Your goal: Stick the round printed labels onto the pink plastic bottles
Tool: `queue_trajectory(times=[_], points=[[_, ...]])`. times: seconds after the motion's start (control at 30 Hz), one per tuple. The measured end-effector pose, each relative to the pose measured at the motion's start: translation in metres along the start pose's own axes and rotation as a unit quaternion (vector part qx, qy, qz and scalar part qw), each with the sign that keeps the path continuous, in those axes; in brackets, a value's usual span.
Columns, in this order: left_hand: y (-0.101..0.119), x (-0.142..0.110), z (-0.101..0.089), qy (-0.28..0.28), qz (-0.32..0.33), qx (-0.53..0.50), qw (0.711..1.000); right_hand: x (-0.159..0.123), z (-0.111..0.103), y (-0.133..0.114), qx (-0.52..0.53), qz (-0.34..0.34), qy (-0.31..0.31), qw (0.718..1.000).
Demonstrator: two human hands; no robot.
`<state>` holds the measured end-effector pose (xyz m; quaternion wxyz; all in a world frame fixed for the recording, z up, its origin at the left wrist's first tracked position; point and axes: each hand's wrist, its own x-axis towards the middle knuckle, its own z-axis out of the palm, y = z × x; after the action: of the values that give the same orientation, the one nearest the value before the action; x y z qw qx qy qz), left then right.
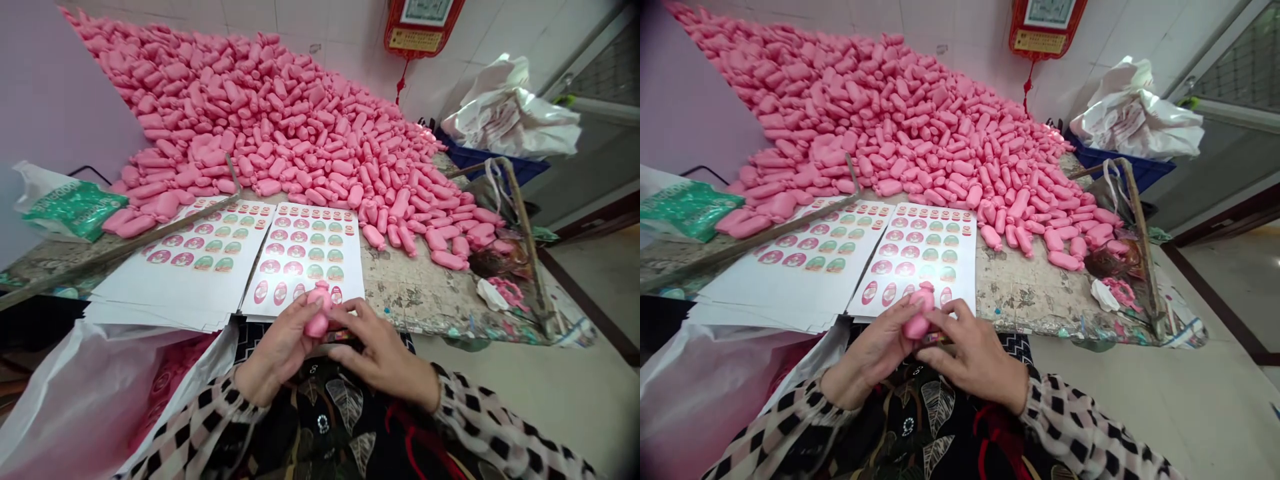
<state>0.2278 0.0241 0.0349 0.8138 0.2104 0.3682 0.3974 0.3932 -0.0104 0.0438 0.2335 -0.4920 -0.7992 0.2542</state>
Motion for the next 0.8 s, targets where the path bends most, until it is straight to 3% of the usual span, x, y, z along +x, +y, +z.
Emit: queue_trajectory(times=[0.07, 0.17, 0.23, 0.3, 0.37, 0.47, 0.8], points=[[0.008, -0.001, -0.007, 0.014, -0.002, 0.04, 0.999, 0.001, -0.005, 0.016, 0.049, 0.046, 0.047, 0.997], [0.014, -0.002, -0.014, 0.045, 0.051, 0.193, 0.979, 0.007, -0.003, 0.045, 0.006, 0.131, 0.112, 0.985], [0.012, -0.002, -0.017, 0.048, 0.109, 0.365, 0.923, 0.013, 0.002, 0.059, -0.053, 0.152, 0.12, 0.98], [0.006, -0.002, -0.019, 0.028, 0.174, 0.522, 0.834, 0.019, 0.007, 0.063, -0.1, 0.159, 0.122, 0.975], [-0.002, -0.001, -0.02, -0.017, 0.223, 0.61, 0.76, 0.025, 0.01, 0.061, -0.126, 0.167, 0.123, 0.97], [-0.013, 0.001, -0.024, -0.065, 0.232, 0.664, 0.708, 0.031, 0.012, 0.055, -0.153, 0.181, 0.117, 0.964], [-0.02, 0.001, -0.031, -0.06, 0.178, 0.832, 0.522, 0.039, 0.004, 0.053, -0.245, 0.135, 0.07, 0.957]])
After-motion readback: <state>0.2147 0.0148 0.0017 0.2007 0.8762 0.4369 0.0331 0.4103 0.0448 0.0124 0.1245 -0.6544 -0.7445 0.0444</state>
